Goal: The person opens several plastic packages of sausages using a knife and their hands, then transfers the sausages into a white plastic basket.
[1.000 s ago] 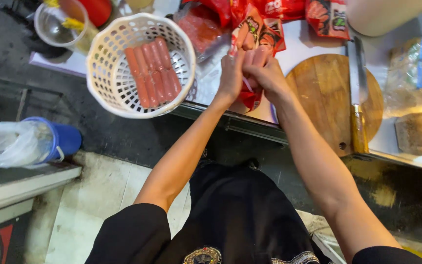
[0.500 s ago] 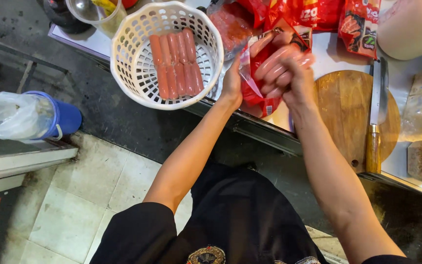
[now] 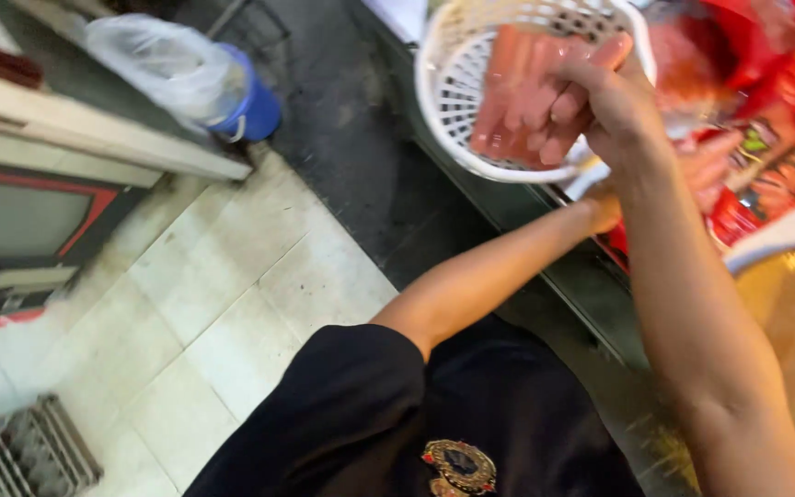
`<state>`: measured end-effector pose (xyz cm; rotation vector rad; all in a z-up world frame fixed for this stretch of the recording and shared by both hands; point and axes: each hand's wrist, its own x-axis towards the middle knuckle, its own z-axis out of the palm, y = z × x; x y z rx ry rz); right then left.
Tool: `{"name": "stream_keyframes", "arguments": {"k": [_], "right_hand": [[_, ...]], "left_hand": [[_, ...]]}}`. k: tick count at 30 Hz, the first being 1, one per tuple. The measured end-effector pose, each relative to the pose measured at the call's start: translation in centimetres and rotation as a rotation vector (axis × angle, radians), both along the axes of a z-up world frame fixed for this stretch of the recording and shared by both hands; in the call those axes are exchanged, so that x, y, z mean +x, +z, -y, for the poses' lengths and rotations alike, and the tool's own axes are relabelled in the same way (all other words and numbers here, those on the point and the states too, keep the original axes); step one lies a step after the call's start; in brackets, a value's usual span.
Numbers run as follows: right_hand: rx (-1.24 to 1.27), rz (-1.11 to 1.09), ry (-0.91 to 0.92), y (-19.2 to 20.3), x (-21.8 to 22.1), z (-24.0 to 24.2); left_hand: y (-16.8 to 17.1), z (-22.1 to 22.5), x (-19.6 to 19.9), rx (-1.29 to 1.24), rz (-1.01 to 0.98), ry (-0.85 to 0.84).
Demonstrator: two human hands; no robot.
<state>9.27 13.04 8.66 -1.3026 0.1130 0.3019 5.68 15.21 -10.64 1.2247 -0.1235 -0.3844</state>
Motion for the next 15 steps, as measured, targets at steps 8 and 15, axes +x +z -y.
{"name": "stream_keyframes", "arguments": {"k": [8, 15], "right_hand": [[-0.278, 0.281, -0.299, -3.3, -4.4, 10.5], [-0.367, 0.055, -0.707, -11.3, -15.2, 20.3]], "left_hand": [[-2.7, 5.9, 1.8, 0.342, 0.13, -0.151], [6.9, 8.3, 0.3, 0.251, 0.062, -0.216]]}}
